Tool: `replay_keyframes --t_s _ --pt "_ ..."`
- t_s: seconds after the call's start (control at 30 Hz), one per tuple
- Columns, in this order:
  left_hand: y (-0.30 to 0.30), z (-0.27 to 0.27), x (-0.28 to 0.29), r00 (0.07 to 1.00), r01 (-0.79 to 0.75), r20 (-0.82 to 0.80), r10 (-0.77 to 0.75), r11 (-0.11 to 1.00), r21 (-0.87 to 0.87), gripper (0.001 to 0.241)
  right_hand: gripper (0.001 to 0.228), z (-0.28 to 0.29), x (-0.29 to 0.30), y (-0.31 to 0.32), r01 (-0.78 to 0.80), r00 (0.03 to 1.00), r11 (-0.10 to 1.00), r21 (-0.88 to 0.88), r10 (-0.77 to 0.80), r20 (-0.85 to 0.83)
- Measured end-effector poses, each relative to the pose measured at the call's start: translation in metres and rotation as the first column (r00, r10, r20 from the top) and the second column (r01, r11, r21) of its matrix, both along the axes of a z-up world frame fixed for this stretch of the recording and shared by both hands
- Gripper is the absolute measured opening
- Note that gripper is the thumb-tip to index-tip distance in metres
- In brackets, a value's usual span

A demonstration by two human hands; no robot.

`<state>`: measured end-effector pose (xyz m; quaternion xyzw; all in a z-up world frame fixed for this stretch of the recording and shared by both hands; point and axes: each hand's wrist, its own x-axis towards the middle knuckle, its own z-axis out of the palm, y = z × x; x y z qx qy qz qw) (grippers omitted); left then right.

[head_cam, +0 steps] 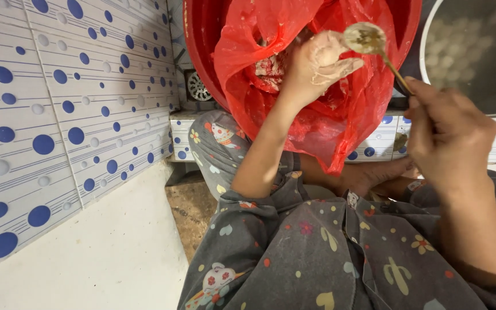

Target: Using a spoon to scoop portions of meat paste from a plastic bag and dropping them into a pot of water to form meatballs.

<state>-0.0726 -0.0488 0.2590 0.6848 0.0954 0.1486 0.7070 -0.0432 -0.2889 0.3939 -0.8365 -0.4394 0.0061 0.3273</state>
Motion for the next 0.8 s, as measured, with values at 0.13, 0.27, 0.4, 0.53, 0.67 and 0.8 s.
replay_keyframes --t_s 0.13,0.27,0.4,0.53,0.67,0.8 --pt "-0.004 0.005 -0.002 0.998 -0.053 -0.033 0.051 0.997 -0.058 0.027 0.033 0.002 -0.003 0.007 -0.012 0.991 0.997 -0.073 0.021 0.132" --pt "-0.007 0.011 -0.004 0.997 -0.053 -0.072 0.042 0.986 -0.155 0.022 0.047 0.005 -0.006 0.013 -0.033 0.979 0.991 -0.131 0.059 0.195" --pt "-0.007 0.003 -0.004 0.996 -0.038 0.078 0.049 0.991 -0.131 0.015 0.046 -0.005 -0.004 0.015 -0.047 0.959 0.983 -0.175 0.094 0.267" --pt "-0.009 -0.026 0.002 0.995 -0.086 -0.069 0.075 0.983 -0.161 0.019 0.049 -0.010 -0.005 0.026 -0.059 0.970 0.984 -0.168 0.096 0.222" --pt "-0.010 -0.041 0.006 0.957 -0.143 -0.260 0.128 0.989 -0.039 0.008 0.034 -0.013 -0.004 0.036 -0.053 0.995 0.997 -0.060 0.048 -0.085" --pt "-0.008 -0.049 0.006 0.933 -0.156 -0.212 0.292 0.855 0.495 0.018 0.026 -0.012 -0.001 0.044 0.222 0.763 0.953 -0.206 -0.301 -0.572"
